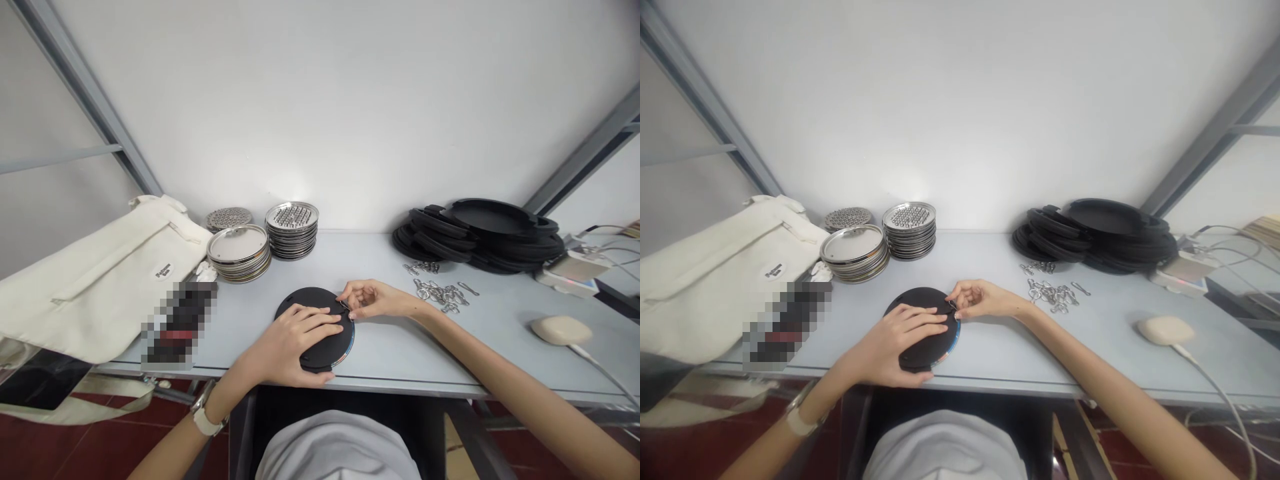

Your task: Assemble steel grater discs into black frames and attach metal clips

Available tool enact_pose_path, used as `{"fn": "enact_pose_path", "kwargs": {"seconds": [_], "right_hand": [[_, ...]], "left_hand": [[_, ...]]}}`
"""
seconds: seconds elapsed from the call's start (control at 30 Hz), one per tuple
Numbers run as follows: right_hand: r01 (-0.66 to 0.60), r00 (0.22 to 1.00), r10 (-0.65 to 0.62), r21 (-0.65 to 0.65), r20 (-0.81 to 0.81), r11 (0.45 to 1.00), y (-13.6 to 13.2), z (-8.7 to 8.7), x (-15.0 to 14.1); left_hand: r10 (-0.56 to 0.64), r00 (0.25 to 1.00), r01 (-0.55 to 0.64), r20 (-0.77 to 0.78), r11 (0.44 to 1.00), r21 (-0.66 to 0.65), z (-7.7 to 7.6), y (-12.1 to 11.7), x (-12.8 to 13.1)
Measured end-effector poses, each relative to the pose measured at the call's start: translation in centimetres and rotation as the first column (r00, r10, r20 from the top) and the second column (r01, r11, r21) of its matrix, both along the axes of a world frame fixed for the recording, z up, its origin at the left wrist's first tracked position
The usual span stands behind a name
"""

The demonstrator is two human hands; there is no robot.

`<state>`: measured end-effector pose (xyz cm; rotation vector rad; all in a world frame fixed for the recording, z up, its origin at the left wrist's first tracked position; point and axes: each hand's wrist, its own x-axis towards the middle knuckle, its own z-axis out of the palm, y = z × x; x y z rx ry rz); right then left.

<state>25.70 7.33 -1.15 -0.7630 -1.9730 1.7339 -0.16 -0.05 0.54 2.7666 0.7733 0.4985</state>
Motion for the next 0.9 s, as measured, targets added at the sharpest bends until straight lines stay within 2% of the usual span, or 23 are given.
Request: {"fn": "enact_pose_path", "kwargs": {"seconds": [0.3, 0.67, 0.9], "right_hand": [[0.032, 0.999, -0.031, 0.011, -0.032, 0.999, -0.24, -0.38, -0.43], [0.116, 0.991, -0.127, 0.207, 0.041, 0.971, -0.57, 0.25, -0.63], [0.121, 0.991, -0.130, 0.210, 0.029, 0.970, -0.58, 0.20, -0.58]], "left_hand": [[0.001, 1.000, -0.001, -0.009, 1.000, -0.001, -0.05, 0.03, -0.02], [0.002, 1.000, -0.002, -0.005, 1.000, -0.001, -0.02, -0.01, -0.07], [-0.002, 1.000, 0.002, -0.012, 1.000, -0.015, 0.05, 0.00, -0.03]]}}
